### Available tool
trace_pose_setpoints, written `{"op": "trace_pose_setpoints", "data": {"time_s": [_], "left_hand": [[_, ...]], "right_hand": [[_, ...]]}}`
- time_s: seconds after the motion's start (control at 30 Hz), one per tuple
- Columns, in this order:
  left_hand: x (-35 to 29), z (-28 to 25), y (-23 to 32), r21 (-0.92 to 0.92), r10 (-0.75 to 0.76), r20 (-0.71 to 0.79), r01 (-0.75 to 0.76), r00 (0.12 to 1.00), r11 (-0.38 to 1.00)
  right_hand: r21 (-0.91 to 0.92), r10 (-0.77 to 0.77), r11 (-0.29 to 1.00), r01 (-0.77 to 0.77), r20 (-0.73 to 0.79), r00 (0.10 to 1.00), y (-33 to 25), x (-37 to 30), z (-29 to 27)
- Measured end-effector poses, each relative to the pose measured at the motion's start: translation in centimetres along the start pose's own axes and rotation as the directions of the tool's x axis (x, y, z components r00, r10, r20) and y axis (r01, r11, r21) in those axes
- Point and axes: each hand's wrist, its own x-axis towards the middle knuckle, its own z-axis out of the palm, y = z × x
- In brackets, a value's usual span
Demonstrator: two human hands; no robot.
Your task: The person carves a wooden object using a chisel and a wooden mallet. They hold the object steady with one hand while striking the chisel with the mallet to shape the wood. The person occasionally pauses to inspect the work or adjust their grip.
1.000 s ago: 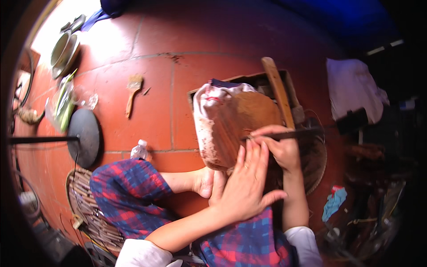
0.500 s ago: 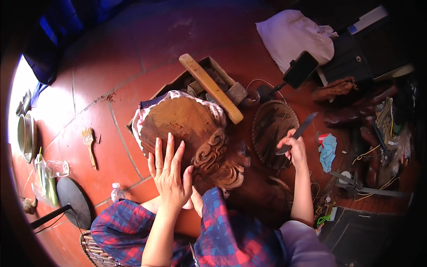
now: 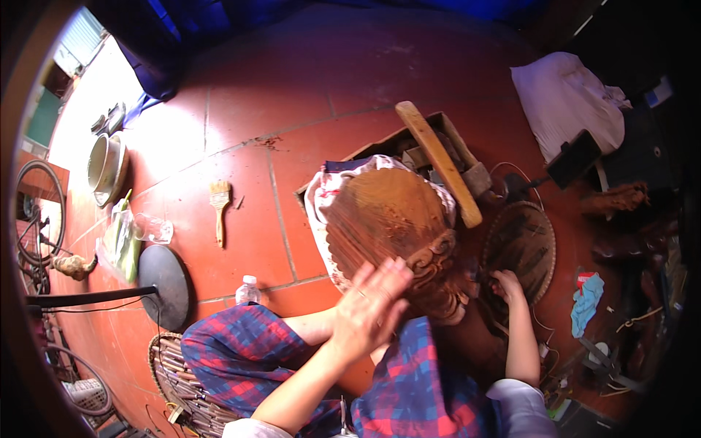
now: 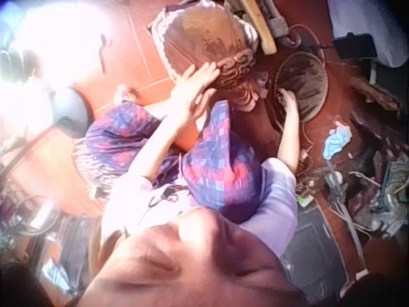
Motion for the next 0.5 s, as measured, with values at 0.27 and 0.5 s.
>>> {"op": "trace_pose_setpoints", "data": {"time_s": [0.27,0.5], "left_hand": [[4.8,-2.4,-2.3,0.278,0.093,0.260,-0.166,0.961,0.946],[6.7,-8.1,-5.9,0.591,-0.283,-0.415,0.493,0.864,0.638]], "right_hand": [[0.134,-0.160,0.978,0.162,-0.028,0.987,0.1,-1.2,1.3],[0.126,-0.119,0.983,0.135,-0.122,0.985,1.0,-1.3,1.7]]}}
